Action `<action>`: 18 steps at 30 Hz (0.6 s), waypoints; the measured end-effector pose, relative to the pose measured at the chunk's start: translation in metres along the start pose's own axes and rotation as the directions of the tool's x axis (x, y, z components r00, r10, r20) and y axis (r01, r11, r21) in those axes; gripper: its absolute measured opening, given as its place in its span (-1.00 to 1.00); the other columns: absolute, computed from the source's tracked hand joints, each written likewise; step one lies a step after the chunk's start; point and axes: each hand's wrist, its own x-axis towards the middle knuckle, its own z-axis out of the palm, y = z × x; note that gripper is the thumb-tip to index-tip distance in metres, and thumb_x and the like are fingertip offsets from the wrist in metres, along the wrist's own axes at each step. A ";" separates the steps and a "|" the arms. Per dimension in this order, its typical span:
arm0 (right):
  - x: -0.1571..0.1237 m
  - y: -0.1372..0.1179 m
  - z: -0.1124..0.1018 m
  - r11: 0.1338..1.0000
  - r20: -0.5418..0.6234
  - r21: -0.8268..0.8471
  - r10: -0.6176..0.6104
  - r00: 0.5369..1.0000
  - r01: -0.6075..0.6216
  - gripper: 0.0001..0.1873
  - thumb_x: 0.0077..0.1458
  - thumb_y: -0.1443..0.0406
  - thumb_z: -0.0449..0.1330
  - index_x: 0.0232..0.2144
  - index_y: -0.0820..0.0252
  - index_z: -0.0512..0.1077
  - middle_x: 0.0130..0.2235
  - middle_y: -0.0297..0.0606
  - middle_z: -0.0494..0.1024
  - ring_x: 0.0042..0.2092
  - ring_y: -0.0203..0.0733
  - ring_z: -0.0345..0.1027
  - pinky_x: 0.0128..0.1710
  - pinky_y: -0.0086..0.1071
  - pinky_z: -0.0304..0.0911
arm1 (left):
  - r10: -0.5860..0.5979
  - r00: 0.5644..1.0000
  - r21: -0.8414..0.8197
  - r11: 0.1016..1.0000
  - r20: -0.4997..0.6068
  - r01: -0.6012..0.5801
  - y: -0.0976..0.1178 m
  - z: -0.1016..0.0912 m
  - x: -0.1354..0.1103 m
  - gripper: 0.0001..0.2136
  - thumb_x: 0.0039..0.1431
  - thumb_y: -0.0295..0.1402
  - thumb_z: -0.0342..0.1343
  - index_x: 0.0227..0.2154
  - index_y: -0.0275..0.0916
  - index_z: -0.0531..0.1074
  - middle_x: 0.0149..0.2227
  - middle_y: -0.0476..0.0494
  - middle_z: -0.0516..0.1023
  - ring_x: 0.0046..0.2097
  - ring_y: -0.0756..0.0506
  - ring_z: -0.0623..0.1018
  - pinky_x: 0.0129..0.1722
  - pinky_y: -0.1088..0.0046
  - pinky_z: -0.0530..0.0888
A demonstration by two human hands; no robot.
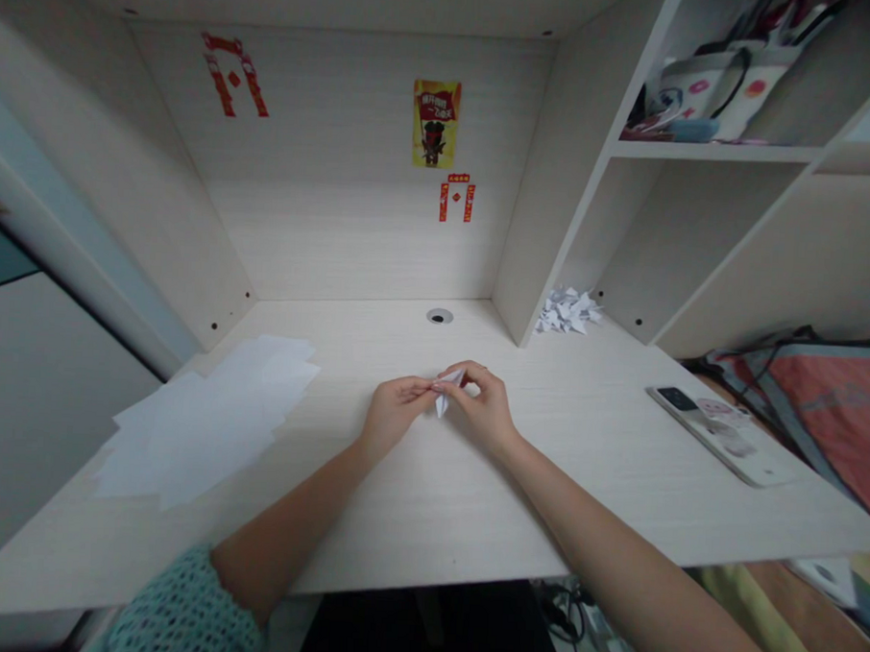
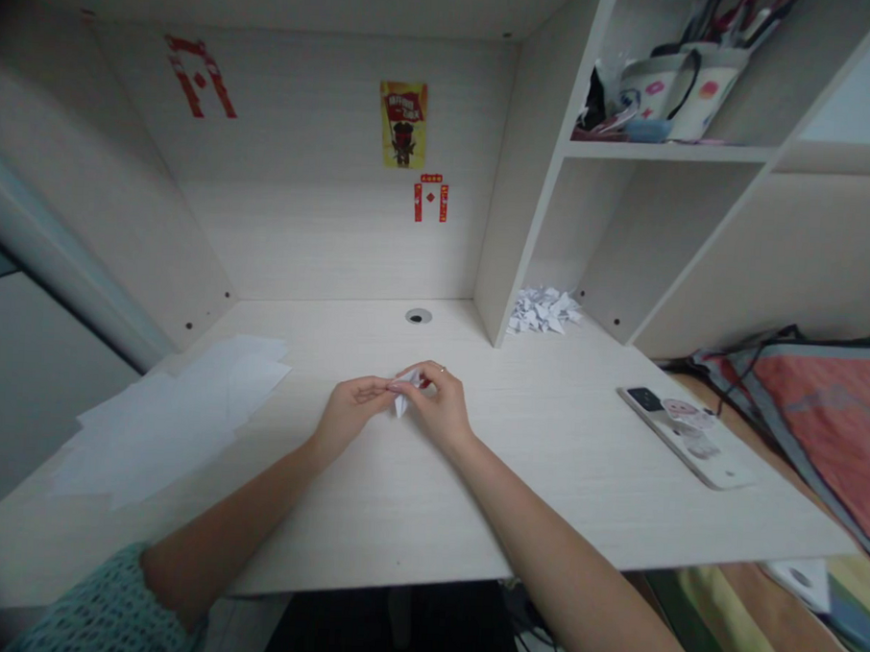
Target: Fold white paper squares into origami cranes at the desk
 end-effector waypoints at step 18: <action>0.008 0.008 -0.003 0.879 0.098 0.344 0.317 0.943 -0.331 -0.74 -0.27 0.19 0.34 -0.44 0.19 0.53 -0.41 -0.27 0.58 -0.43 -0.25 0.40 -0.36 -0.37 0.29 | -0.030 0.997 0.029 0.999 -0.075 0.032 0.006 -0.002 0.001 -0.75 -0.07 -0.17 0.18 -0.47 -0.29 0.48 -0.48 -0.08 0.51 -0.42 -0.01 0.48 -0.34 0.47 0.43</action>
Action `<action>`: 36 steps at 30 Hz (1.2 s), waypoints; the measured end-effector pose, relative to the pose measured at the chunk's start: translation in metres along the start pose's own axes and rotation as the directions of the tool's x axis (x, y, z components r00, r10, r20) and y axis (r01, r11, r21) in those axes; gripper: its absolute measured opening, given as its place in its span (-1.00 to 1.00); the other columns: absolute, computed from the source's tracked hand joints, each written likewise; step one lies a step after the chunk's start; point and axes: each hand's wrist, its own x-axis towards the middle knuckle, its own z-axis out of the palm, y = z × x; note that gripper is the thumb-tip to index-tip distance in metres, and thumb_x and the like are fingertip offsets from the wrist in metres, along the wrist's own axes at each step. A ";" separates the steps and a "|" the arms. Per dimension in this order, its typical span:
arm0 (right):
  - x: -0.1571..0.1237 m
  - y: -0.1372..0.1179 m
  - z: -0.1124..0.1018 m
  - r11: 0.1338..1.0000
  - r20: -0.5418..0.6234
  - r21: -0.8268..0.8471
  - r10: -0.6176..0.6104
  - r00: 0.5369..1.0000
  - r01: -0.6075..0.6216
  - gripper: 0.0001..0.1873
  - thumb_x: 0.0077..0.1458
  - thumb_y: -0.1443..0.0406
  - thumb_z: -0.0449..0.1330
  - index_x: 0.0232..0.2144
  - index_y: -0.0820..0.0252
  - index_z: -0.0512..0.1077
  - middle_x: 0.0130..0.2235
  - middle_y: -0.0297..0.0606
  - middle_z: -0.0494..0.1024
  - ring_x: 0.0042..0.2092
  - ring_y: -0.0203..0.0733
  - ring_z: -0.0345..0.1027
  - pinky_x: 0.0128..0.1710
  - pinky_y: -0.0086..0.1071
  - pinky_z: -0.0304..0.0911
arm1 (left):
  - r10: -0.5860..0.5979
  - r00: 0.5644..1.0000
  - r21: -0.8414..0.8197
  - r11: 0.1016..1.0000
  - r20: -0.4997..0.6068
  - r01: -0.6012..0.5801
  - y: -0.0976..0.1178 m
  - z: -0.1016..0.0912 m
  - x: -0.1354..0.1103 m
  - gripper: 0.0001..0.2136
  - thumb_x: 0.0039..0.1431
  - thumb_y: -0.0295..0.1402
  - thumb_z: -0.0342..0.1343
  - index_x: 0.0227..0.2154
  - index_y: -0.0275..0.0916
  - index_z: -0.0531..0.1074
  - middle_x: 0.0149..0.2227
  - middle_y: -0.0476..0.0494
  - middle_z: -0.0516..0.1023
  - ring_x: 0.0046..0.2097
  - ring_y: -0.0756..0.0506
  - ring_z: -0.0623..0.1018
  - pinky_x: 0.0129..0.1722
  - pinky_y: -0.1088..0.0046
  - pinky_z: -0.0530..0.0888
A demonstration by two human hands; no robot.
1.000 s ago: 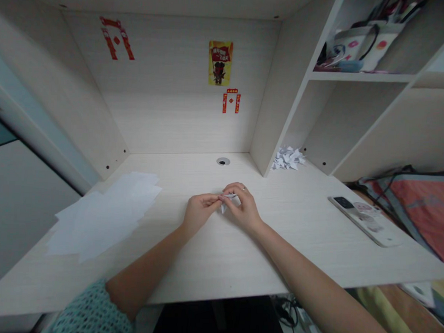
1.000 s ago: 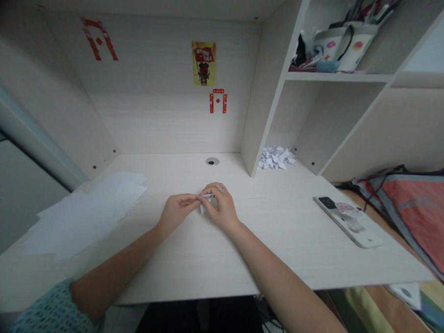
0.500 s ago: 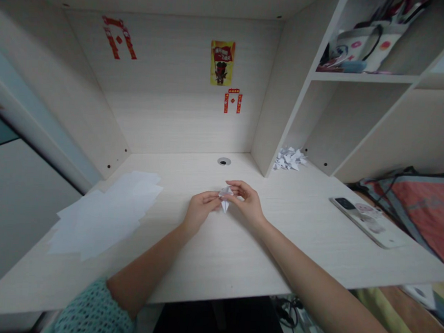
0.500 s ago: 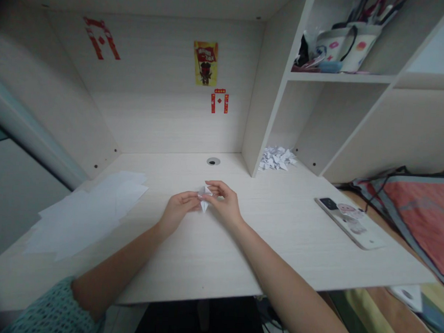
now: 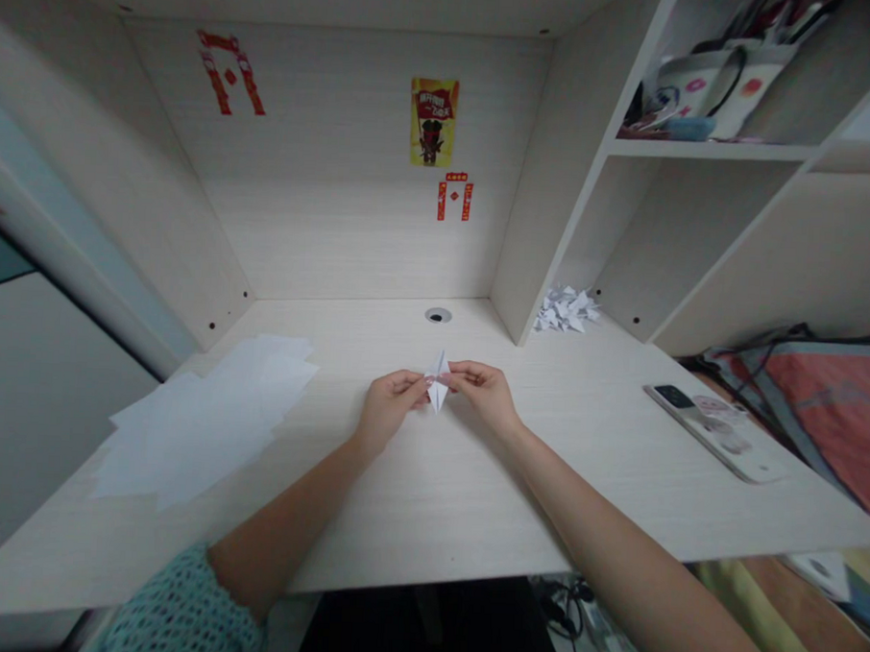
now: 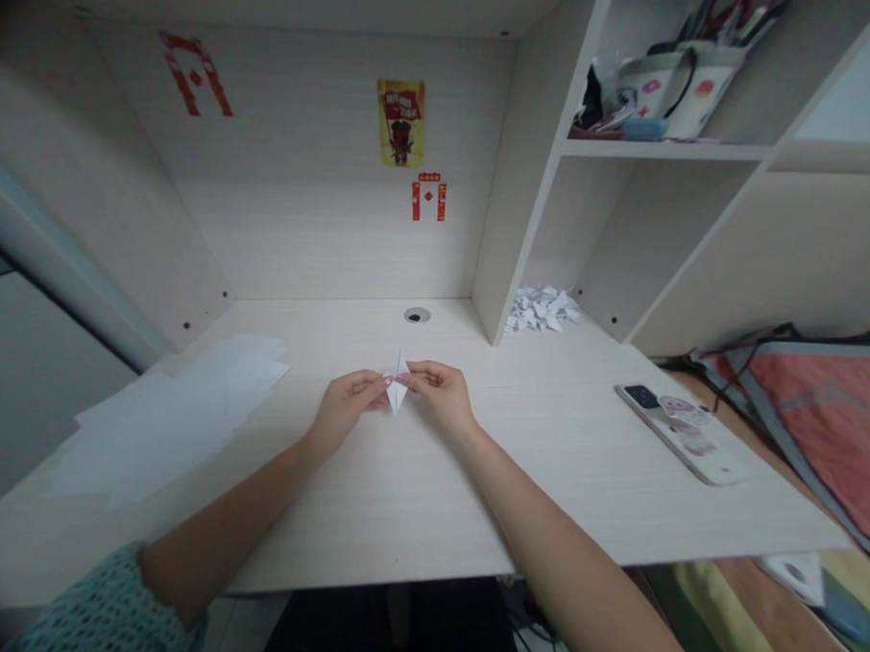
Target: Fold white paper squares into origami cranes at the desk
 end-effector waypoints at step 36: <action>-0.003 0.005 0.003 0.979 0.002 -0.200 -0.030 1.000 0.030 -0.72 -0.13 0.19 0.25 -0.34 0.24 0.55 -0.34 -0.14 0.58 -0.38 -0.21 0.37 -0.42 -0.39 0.22 | -0.154 0.980 0.047 0.988 0.126 0.149 -0.003 -0.002 0.002 -0.68 -0.09 -0.15 0.19 -0.33 -0.30 0.50 -0.32 -0.19 0.54 -0.31 -0.05 0.49 -0.29 0.46 0.38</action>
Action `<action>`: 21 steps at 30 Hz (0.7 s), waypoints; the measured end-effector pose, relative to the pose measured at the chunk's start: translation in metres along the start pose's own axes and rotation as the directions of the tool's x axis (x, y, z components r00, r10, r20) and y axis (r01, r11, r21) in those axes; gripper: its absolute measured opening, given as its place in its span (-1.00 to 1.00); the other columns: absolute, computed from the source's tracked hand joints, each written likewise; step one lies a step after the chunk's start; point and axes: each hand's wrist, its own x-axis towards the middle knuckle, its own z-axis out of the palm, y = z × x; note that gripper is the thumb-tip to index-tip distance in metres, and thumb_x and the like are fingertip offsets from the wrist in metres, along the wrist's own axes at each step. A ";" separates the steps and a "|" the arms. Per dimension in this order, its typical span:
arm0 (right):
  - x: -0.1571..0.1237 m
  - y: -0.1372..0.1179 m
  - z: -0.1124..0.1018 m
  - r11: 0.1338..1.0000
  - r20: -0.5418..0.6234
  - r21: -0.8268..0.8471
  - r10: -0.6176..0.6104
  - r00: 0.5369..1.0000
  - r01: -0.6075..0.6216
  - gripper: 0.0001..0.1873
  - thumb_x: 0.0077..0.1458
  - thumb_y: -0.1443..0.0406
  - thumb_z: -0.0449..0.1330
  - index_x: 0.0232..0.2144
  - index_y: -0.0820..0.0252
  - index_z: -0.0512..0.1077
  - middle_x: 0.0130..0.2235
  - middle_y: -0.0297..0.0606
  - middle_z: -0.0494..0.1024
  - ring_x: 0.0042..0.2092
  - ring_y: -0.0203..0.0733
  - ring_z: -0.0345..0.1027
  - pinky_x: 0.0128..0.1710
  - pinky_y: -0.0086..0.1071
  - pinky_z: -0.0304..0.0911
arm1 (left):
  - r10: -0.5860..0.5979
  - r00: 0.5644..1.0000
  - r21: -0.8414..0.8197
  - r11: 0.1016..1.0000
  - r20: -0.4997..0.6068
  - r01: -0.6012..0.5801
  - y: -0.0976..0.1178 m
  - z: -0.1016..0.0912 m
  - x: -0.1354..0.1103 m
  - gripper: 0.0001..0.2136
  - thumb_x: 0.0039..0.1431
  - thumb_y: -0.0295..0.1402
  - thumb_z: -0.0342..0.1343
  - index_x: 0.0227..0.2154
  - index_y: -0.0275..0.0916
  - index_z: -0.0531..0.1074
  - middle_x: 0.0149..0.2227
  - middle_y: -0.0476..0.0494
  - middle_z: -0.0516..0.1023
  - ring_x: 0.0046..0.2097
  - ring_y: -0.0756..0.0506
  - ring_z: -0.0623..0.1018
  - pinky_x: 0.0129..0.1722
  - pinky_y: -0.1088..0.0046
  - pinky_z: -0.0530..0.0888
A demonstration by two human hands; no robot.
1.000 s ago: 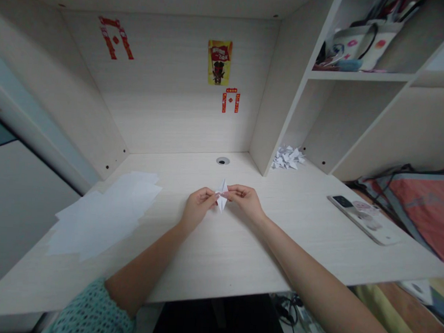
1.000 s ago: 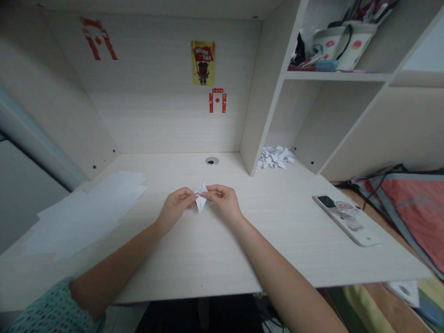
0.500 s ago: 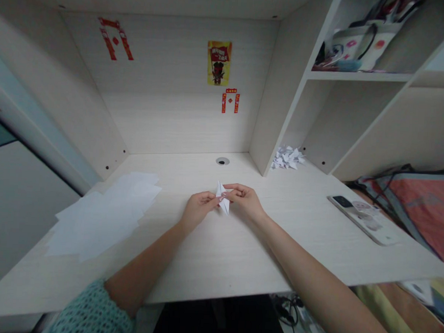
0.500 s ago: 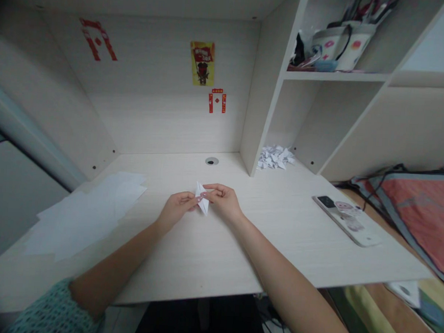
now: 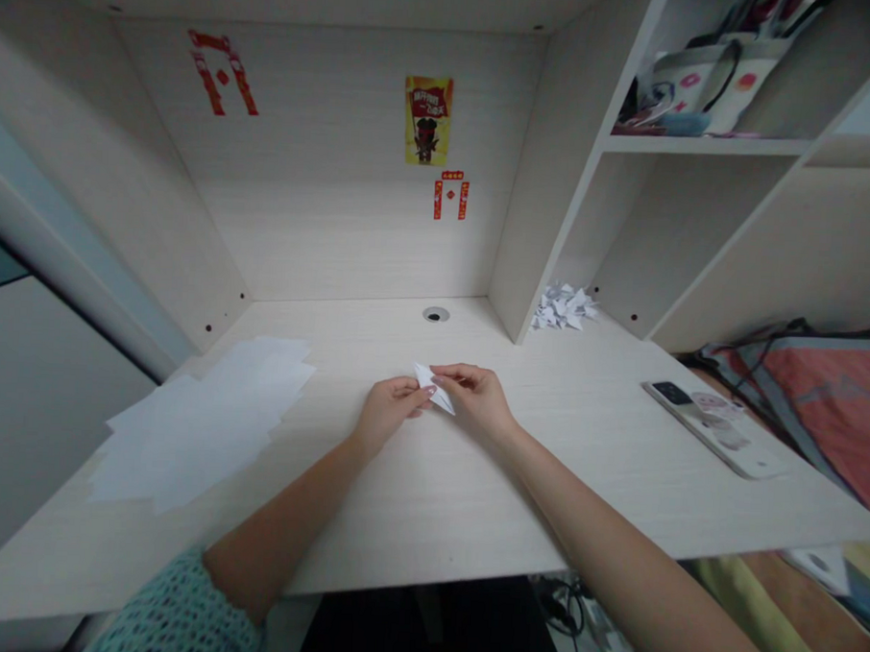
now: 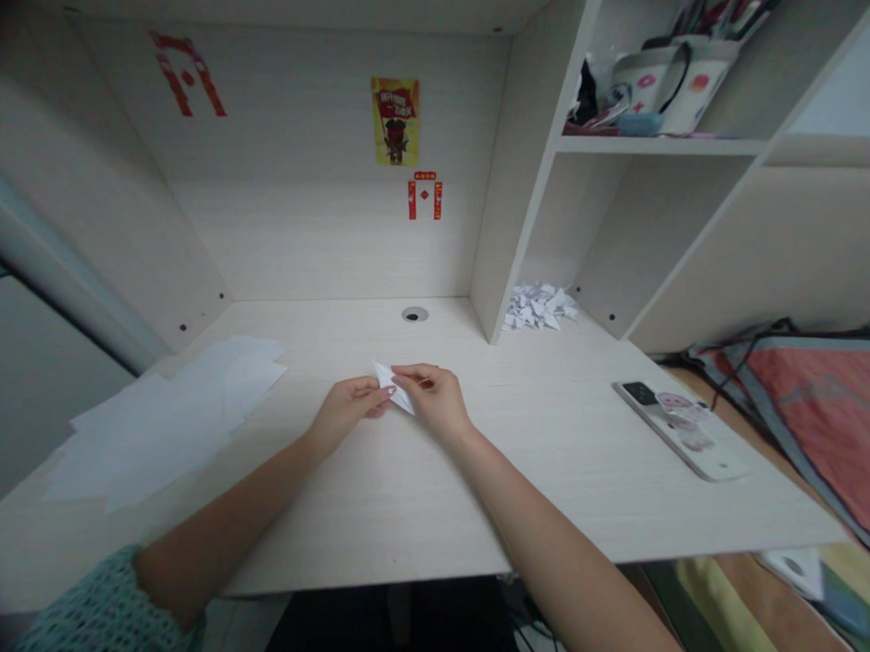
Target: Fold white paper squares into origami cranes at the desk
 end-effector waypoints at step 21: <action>0.002 -0.001 -0.005 0.985 0.102 0.029 0.168 0.981 -0.171 -0.59 -0.21 0.05 0.26 -0.50 0.35 0.52 -0.65 -0.37 0.32 -0.58 -0.41 0.03 -0.57 -0.47 -0.11 | 0.022 0.997 -0.040 0.999 -0.069 -0.025 0.003 -0.001 -0.001 -0.68 -0.09 -0.13 0.18 -0.33 -0.25 0.49 -0.25 -0.16 0.53 -0.26 -0.05 0.48 -0.34 0.48 0.41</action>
